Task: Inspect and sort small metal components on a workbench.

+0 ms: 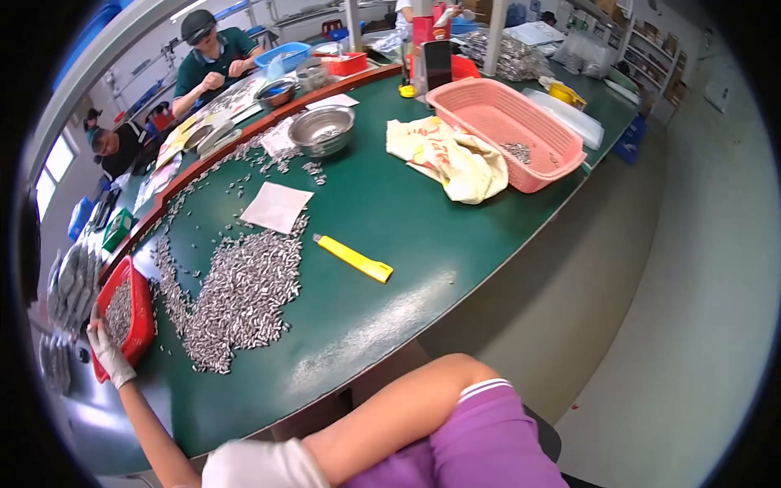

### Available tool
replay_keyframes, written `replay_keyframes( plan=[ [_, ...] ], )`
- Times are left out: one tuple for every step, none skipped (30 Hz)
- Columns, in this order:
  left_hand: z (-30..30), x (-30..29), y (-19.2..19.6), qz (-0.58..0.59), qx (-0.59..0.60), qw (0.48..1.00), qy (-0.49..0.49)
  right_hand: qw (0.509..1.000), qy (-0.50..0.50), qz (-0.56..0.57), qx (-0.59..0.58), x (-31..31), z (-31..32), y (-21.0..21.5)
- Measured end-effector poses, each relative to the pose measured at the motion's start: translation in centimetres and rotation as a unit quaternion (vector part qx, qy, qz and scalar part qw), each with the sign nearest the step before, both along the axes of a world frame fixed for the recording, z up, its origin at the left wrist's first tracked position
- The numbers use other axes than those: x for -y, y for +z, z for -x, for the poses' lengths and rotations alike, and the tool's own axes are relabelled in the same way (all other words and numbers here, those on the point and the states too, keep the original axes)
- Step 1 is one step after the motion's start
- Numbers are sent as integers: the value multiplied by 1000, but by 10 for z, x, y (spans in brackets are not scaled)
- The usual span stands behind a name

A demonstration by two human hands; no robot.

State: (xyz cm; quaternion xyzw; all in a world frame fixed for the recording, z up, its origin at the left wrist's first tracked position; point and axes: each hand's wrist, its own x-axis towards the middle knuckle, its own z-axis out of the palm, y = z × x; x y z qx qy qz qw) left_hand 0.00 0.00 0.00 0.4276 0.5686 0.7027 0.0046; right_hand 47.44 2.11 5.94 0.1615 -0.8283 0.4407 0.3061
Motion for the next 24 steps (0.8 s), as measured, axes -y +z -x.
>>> replay_keyframes(
  plan=[
    [14, 20, -9, -16, -19, 1000, -17, 1000, 26, 2, -1, 5, 0, 1],
    [-2, 21, -10, -47, 0, 999, -28, 999, -3, 7, -31, -4, -11, -3],
    [9, 32, 2, -59, -2, 997, -48, 999, -42, -6, -6, 1, -3, -16],
    [-9, 32, 2, -62, -4, 997, -40, 997, -61, -40, 11, -5, -10, -6],
    [-30, 36, 7, -63, -17, 996, -60, 994, -81, -72, 26, -16, -21, 9],
    [-54, 44, 13, -44, -23, 997, -57, 987, -116, -93, 65, -27, -27, 14],
    [-98, 41, 28, 7, -42, 999, -1, 971, -194, -122, 64, -37, -30, 10],
    [-144, 42, 41, 59, -77, 995, 32, 945, -278, -141, 97, -50, -36, 6],
    [-177, 50, 47, 98, -124, 987, 8, 915, -361, -141, 115, -67, -45, 6],
    [-201, 56, 47, 132, -152, 979, -14, 871, -442, -150, 152, -82, -54, 3],
    [-228, 58, 47, 192, -203, 960, -1, 809, -531, -163, 190, -93, -63, 3],
    [-251, 59, 46, 227, -248, 942, -19, 753, -600, -181, 201, -105, -70, -7],
    [-271, 61, 42, 272, -216, 937, -32, 699, -647, -193, 236, -112, -76, -10],
    [-278, 61, 36, 269, -295, 915, -59, 669, -673, -195, 249, -117, -82, -10],
    [-287, 60, 33, 277, -340, 896, -68, 657, -680, -195, 261, -123, -85, -15],
    [-297, 60, 29, 291, -340, 892, -69, 647, -685, -196, 273, -129, -85, -22],
    [-303, 60, 25, 311, -335, 887, -63, 650, -681, -196, 275, -135, -84, -28],
    [-307, 59, 22, 322, -336, 883, -57, 640, -685, -186, 294, -138, -81, -35],
    [-309, 57, 19, 334, -336, 879, -50, 631, -688, -177, 312, -141, -79, -40],
    [-309, 55, 15, 341, -334, 877, -48, 624, -686, -177, 331, -143, -80, -43],
    [-312, 53, 15, 349, -328, 876, -51, 624, -689, -180, 321, -143, -82, -46],
    [-314, 51, 17, 357, -323, 875, -51, 628, -692, -191, 299, -144, -87, -49],
    [-314, 48, 17, 364, -330, 870, -53, 618, -705, -205, 281, -146, -90, -49],
    [-314, 47, 16, 365, -324, 871, -58, 614, -711, -198, 279, -145, -92, -52]
  ],
)
